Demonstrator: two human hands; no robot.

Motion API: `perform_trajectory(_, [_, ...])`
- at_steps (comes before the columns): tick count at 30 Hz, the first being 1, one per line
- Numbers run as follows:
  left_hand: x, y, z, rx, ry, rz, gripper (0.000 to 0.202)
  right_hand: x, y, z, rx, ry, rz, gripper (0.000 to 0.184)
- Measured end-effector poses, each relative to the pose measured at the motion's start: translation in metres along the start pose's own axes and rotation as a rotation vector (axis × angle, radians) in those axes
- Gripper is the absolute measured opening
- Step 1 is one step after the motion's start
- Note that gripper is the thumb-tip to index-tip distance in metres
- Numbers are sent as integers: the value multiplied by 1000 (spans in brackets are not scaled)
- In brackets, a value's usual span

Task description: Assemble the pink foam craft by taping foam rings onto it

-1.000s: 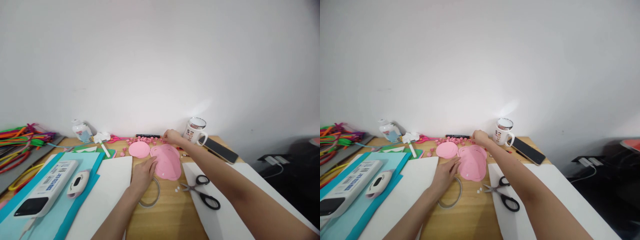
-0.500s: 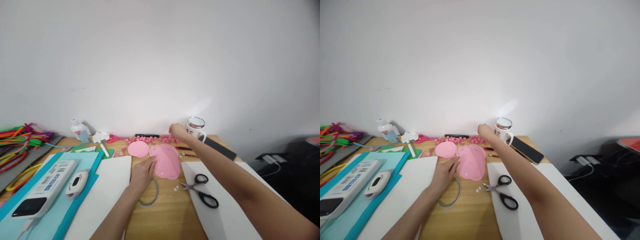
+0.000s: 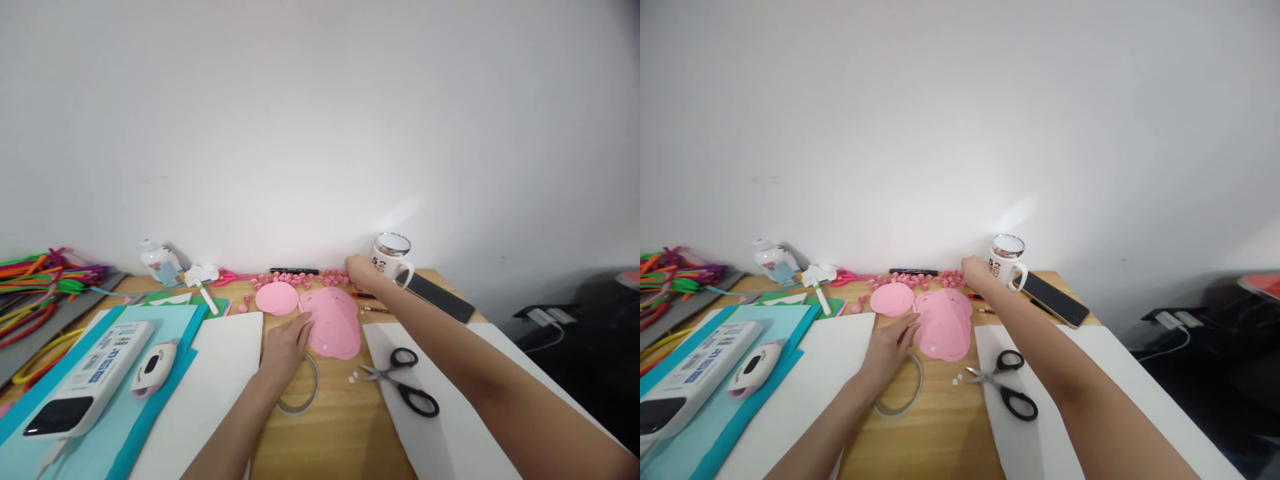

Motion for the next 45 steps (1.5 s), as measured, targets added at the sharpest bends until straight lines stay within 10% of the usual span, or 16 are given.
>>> perform_trajectory(45, [-1,-1,1,-19,-9,2,27,21,18,8,166,-226,-66,18])
Point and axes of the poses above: each hand's wrist, its own y-axis away from the middle knuckle, its own z-axis out of the palm, x = y × z, the point moved 3 cm from there along -y, towards the middle knuckle, and after that the axes turned 5 degrees about z, right-handed, at the moved point
